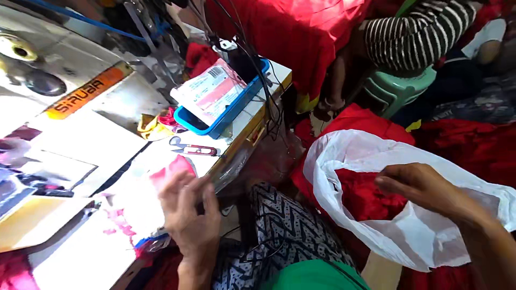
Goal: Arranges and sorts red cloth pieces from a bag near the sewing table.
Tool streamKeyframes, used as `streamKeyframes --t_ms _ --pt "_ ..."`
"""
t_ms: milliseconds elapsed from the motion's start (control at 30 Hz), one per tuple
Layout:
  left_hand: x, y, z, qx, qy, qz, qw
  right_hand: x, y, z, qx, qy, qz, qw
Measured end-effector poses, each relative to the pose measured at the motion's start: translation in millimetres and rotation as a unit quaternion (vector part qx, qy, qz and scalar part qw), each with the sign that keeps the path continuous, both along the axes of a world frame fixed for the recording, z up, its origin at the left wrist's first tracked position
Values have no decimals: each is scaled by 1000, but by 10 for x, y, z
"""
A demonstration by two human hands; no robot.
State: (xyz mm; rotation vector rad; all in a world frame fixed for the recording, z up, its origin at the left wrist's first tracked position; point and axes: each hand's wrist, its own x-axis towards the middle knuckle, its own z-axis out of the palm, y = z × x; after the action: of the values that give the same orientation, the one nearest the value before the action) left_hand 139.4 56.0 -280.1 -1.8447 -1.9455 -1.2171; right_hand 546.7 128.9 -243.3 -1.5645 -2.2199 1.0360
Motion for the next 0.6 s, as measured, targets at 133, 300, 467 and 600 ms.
streamKeyframes --t_ms 133,300,467,600 --pt "449 -11 22 -9 -8 -133 991 186 84 -549 -5 -97 -82 992" --pt "600 4 -82 -25 -19 -199 979 132 214 -1020 31 -145 -82 986" --pt "495 -86 -23 -28 -33 -172 984 42 149 -899 39 -128 -111 985" --pt "585 -122 82 -56 -86 -208 973 -121 -80 -368 79 -52 -57 994"
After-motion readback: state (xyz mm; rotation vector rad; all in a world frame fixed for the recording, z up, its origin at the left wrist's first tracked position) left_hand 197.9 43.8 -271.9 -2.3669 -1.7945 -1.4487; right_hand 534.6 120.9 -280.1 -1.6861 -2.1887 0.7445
